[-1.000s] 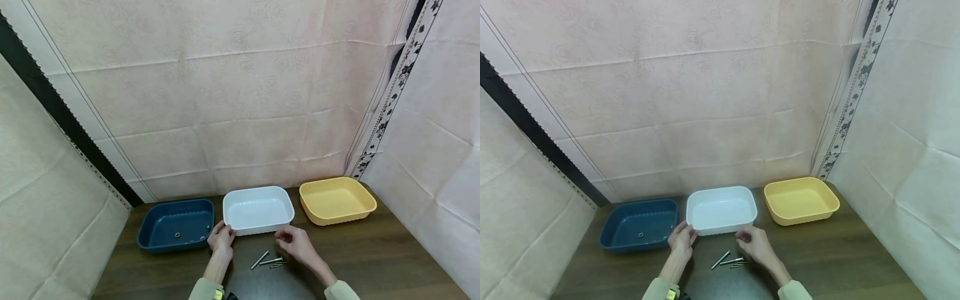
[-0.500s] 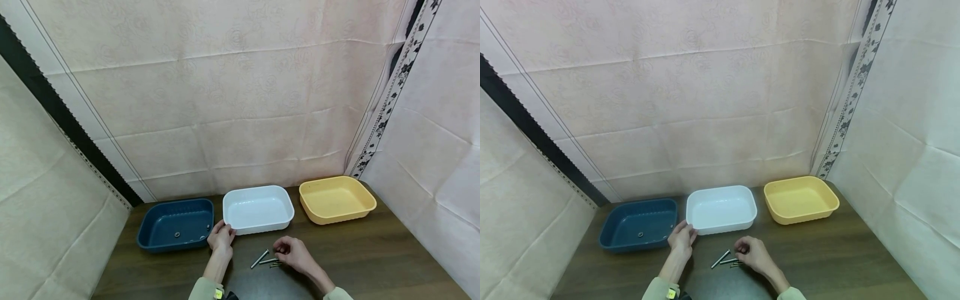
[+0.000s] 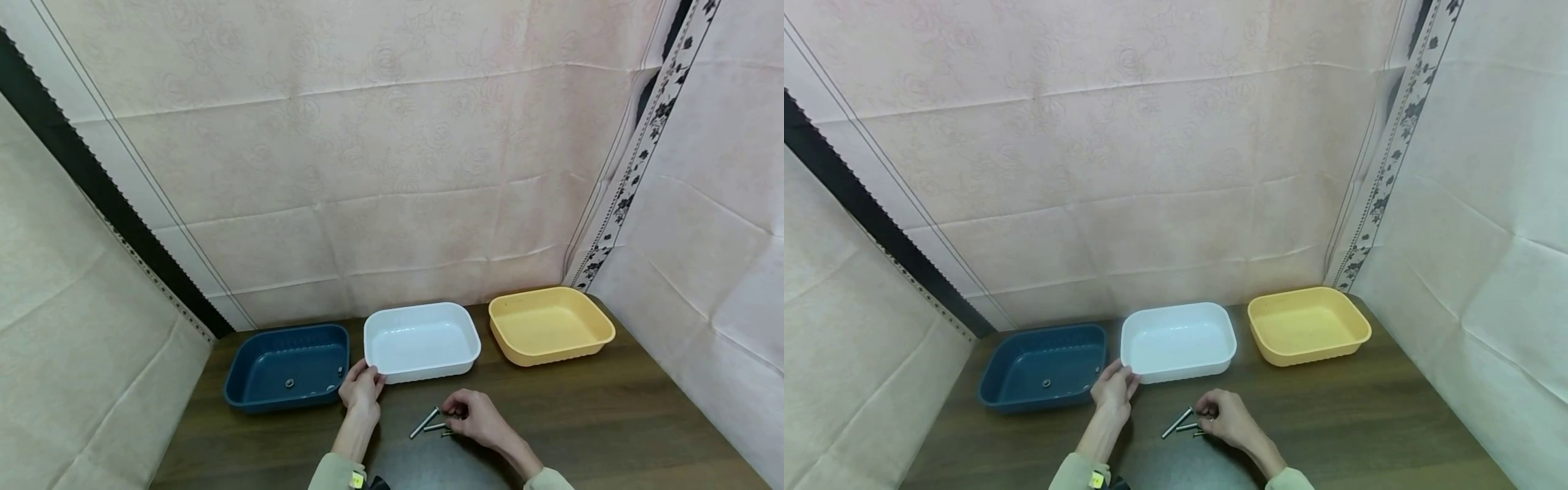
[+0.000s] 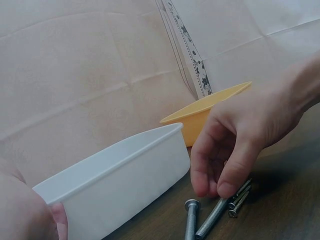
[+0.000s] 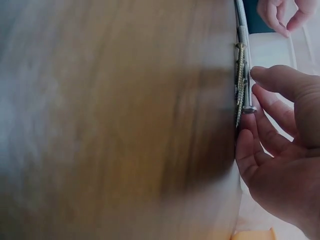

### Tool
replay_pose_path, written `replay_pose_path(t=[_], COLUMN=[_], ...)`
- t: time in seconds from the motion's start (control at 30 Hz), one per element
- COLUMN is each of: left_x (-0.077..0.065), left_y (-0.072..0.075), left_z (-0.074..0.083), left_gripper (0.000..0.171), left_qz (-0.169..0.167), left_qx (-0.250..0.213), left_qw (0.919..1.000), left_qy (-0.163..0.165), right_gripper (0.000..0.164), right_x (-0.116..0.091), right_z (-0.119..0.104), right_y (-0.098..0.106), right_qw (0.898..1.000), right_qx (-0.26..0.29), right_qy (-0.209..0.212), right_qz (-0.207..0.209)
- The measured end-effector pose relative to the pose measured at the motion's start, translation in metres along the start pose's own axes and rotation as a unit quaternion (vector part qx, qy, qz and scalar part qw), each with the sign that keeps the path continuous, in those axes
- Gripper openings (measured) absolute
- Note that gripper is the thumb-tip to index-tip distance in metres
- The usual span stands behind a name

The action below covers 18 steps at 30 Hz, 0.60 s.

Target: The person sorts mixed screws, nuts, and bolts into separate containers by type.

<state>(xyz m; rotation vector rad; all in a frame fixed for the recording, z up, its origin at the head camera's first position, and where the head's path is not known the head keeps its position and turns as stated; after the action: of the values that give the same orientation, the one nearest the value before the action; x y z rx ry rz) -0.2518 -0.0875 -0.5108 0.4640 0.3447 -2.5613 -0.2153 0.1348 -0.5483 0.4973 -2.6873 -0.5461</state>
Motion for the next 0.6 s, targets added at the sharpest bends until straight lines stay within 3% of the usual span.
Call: replay_pose_path(t=[0.43, 0.6], left_x=[-0.0009, -0.0006], left_y=[0.0005, 0.0007], left_z=[0.0010, 0.0006], left_gripper=[0.040, 0.041], left_qz=[-0.002, -0.005], left_qx=[-0.002, -0.004], left_qw=[1.0000, 1.0000], left_qy=[-0.005, -0.005], right_gripper=[0.014, 0.014], right_x=[0.0025, 0.0043], right_z=[-0.0022, -0.0039], right_y=[-0.0069, -0.0075], right_qw=[1.000, 0.999], right_qx=[-0.029, -0.035], right_qy=[0.003, 0.030], right_qz=[0.004, -0.008])
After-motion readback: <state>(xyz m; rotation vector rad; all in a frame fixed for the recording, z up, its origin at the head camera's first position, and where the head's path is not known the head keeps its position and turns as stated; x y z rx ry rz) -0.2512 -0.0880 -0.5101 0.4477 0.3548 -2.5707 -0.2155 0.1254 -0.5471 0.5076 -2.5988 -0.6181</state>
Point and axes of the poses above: each hand's wrist, its own x-axis towards the middle knuckle, its own y-axis out of the back of the hand, z = x × y, the point moved 1 cm from there along x, towards the middle knuckle, and after that the axes turned 12 degrees about x, right-handed, at the moved point
